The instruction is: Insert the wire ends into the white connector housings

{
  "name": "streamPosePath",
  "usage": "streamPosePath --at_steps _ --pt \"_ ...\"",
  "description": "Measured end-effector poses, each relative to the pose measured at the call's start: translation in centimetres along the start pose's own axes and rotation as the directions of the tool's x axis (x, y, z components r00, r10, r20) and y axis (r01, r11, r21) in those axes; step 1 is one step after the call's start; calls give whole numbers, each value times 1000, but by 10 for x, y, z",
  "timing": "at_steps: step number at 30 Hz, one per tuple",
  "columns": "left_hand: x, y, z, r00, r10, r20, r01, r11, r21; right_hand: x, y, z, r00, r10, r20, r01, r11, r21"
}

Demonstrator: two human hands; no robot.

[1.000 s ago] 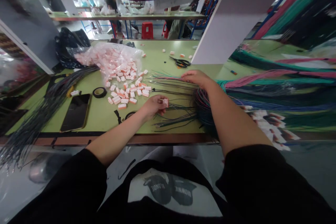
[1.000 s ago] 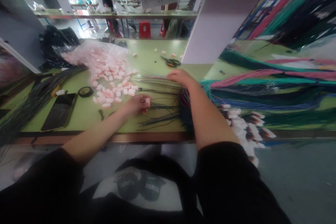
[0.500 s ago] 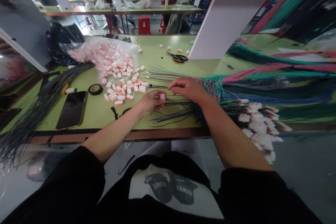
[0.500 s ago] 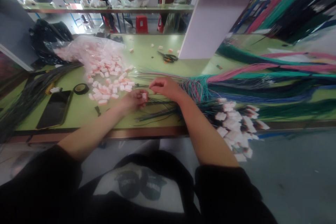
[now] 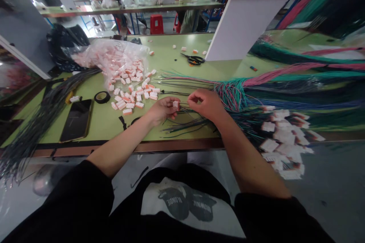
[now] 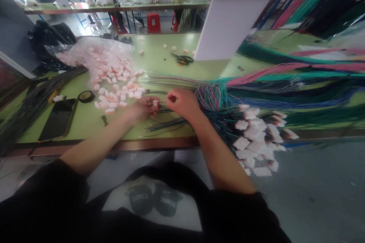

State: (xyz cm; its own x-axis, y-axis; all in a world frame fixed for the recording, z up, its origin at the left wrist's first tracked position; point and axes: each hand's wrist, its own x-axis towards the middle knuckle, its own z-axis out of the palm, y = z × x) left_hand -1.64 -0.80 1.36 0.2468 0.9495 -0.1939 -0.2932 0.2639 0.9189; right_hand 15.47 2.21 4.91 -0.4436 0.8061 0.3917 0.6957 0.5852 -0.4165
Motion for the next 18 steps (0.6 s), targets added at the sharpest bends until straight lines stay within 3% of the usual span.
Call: streamPosePath --at_steps 7,18 --pt "0 1 0 1000 -11 -21 11 1000 -9 -2 -1 5 999 -5 -32 3 998 -70" --pt "-4 4 5 998 -43 -43 43 999 -2 -5 -2 11 997 -78 -7 78 997 -10"
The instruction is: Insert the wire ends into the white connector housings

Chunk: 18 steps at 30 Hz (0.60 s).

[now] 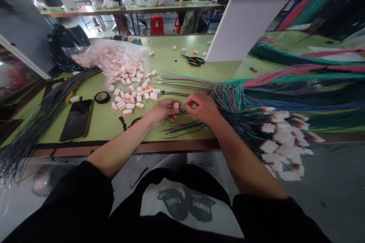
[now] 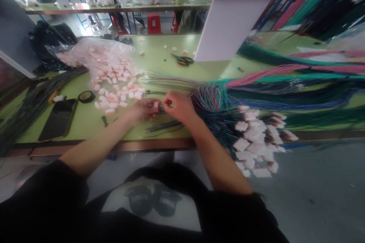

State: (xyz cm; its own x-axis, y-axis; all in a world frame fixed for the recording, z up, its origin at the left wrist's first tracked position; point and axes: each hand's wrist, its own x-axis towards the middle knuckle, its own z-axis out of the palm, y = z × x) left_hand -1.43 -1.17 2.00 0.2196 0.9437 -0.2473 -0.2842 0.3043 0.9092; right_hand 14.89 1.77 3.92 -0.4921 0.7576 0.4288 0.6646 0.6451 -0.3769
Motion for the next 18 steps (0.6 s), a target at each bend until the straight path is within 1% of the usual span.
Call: streamPosePath --at_steps 5,8,14,18 --pt "-2 0 0 1000 28 -1 -28 999 44 0 2 2 999 9 41 -9 1000 2" --pt "-3 2 2 999 40 -15 -39 994 99 -1 4 4 998 12 62 -12 1000 12" --pt "-5 5 3 991 103 -80 -85 975 207 -1 5 8 998 61 20 -63 988 138" --pt "-6 5 4 989 108 -97 -80 964 255 0 6 10 993 107 47 -114 973 202"
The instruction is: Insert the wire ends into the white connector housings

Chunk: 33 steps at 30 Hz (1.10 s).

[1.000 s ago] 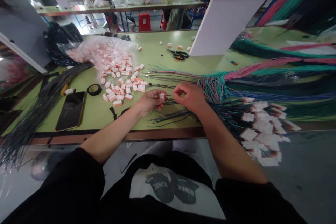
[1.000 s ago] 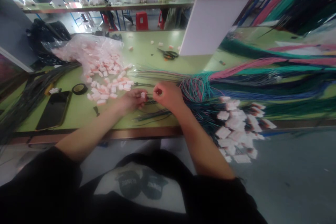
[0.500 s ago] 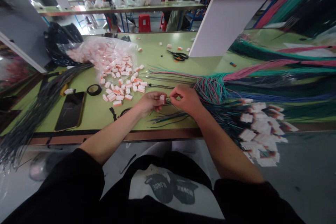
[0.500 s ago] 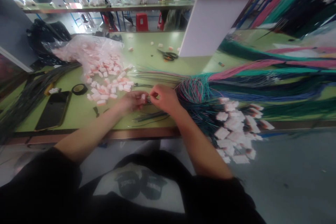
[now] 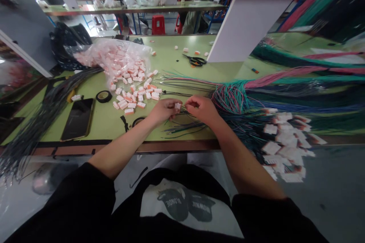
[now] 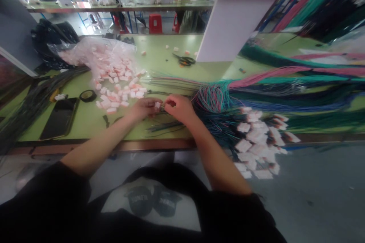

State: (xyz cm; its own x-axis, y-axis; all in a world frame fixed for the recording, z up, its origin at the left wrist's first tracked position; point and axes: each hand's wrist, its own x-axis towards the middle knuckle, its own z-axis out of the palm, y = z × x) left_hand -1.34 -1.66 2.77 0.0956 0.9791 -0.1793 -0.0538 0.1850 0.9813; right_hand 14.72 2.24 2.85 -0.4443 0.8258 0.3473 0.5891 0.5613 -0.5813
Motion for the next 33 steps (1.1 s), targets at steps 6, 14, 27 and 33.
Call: streamPosePath --at_steps 6,14,27,33 --pt "-2 2 2 999 -32 25 32 999 9 -2 -2 1 999 -29 17 31 996 -78" --pt "-4 3 3 1000 -10 28 9 999 50 -2 -5 8 999 10 39 -1 973 -232" --pt "-2 -2 1 996 86 -3 -85 988 130 0 -7 15 1000 16 -25 -23 960 -279" --pt "-2 1 3 999 49 -7 -49 999 4 12 -16 -19 969 69 237 -13 974 -228"
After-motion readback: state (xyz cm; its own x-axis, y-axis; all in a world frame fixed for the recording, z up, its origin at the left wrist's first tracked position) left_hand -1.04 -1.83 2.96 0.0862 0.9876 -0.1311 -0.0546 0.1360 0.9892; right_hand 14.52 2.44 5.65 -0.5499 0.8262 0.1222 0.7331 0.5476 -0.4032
